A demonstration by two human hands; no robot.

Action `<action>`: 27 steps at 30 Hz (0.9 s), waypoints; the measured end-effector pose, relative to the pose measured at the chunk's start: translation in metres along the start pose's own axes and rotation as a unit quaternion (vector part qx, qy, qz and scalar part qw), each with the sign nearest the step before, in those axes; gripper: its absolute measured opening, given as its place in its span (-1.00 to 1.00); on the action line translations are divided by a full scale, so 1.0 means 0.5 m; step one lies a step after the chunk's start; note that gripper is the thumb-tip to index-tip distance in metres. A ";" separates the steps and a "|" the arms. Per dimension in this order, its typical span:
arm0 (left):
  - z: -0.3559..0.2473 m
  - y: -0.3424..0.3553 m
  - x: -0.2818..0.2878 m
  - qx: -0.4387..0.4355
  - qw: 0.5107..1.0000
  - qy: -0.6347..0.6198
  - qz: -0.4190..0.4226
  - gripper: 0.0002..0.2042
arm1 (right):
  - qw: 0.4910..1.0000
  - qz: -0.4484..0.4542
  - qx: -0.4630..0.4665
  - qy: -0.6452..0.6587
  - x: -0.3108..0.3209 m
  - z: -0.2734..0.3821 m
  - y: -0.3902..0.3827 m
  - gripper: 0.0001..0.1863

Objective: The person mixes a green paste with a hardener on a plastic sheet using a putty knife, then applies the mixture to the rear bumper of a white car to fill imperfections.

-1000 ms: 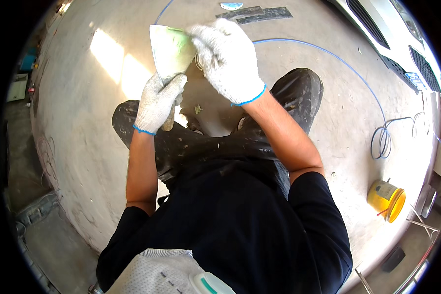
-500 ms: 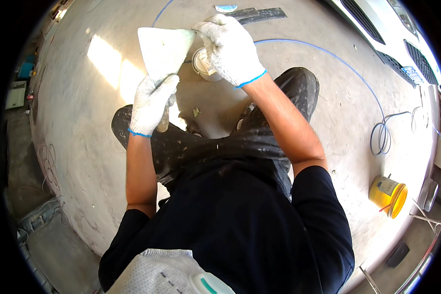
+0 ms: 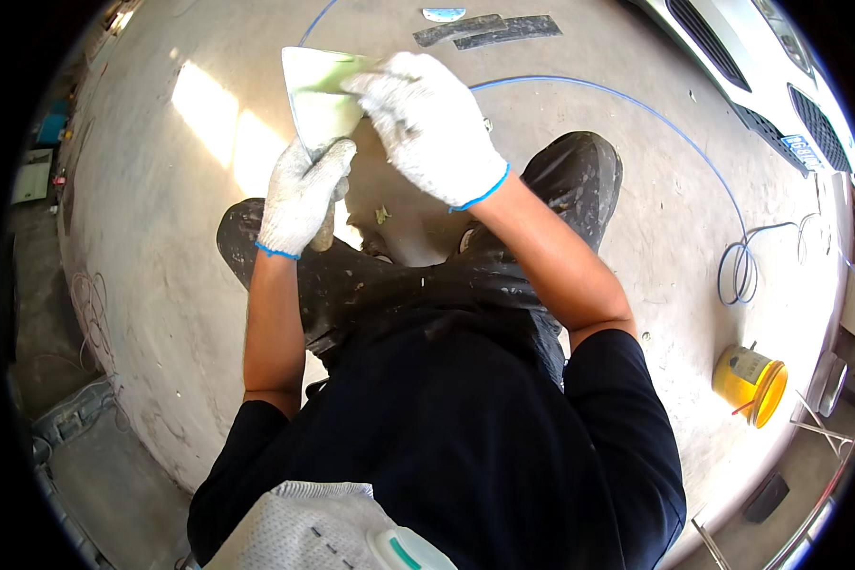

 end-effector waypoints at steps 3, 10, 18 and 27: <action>-0.001 -0.003 -0.002 0.011 1.000 0.001 0.015 -0.82 | 0.999 -0.023 -0.031 -0.017 0.017 -0.026 0.006 -0.62; 0.002 -0.002 -0.003 -0.002 1.000 0.001 0.012 -0.82 | 0.999 -0.024 -0.036 -0.004 0.017 -0.018 0.010 -0.71; 0.009 -0.008 -0.002 0.019 0.999 -0.019 0.020 -0.81 | 1.000 0.001 0.009 0.017 0.022 -0.013 0.021 -0.73; 0.024 0.001 0.006 -0.067 0.996 -0.050 0.007 -0.66 | 0.994 -0.067 -0.067 -0.056 0.009 -0.109 -0.009 -0.82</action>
Point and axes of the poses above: each hand's wrist, its own y-axis towards the middle knuckle, its own x-axis out of the back of the hand, z = x × y, the point moved 1 cm from there along y, towards the middle knuckle, and after that the axes turned 2 degrees about z, right-handed, at the moved point
